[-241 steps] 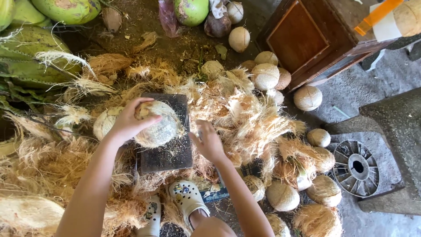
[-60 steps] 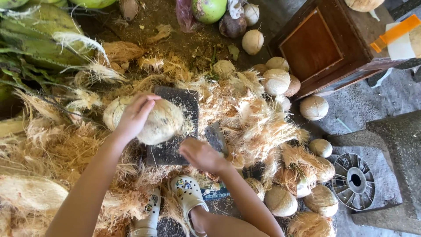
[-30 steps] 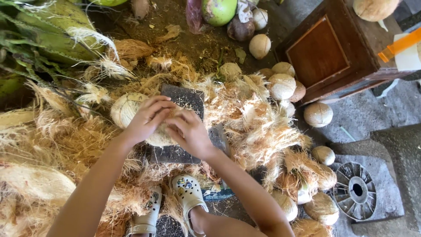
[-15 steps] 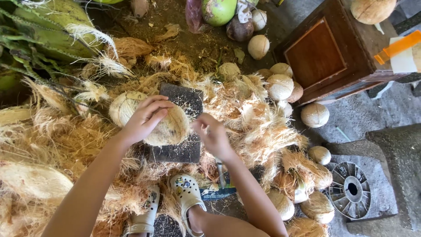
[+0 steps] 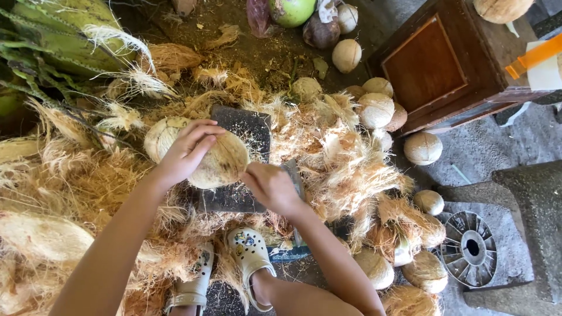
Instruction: Scraping the outer skin of a dehusked coconut using a large cleaver
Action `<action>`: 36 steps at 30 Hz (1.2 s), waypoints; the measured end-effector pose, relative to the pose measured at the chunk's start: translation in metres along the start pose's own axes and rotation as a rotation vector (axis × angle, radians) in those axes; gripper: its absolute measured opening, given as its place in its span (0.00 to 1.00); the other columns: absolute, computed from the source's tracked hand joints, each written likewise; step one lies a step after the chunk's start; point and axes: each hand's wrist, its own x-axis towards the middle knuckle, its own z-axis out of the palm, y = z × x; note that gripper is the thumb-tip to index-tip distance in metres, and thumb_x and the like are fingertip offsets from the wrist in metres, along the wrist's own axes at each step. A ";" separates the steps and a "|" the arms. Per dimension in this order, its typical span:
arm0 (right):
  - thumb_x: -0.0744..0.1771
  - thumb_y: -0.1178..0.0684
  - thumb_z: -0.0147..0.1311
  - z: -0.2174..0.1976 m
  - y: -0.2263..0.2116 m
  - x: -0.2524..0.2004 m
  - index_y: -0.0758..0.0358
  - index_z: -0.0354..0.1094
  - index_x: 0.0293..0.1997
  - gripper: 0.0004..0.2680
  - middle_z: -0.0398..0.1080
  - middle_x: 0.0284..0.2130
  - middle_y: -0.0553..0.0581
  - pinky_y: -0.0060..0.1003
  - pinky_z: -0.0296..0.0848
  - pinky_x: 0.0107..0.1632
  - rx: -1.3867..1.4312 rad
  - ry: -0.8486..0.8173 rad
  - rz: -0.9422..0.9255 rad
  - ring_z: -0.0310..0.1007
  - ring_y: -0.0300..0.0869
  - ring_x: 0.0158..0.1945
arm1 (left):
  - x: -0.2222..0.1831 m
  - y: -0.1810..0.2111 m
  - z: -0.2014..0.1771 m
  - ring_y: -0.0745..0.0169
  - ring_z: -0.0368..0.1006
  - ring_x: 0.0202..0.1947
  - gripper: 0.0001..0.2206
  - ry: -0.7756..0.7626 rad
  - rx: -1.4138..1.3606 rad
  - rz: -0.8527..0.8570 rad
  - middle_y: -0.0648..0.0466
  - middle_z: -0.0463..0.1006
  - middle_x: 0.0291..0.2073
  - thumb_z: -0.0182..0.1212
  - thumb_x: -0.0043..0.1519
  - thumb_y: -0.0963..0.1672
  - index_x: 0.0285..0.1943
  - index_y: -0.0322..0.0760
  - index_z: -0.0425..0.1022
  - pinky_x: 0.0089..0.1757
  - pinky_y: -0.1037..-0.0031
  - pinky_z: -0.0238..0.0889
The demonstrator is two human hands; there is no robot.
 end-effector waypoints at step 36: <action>0.68 0.53 0.54 -0.011 -0.024 0.005 0.62 0.68 0.49 0.08 0.71 0.32 0.57 0.29 0.74 0.29 -0.281 0.031 -0.187 0.74 0.39 0.27 | 0.014 0.026 0.006 0.24 0.58 0.59 0.13 -0.074 0.067 0.015 0.38 0.67 0.57 0.46 0.69 0.46 0.57 0.39 0.73 0.55 0.35 0.51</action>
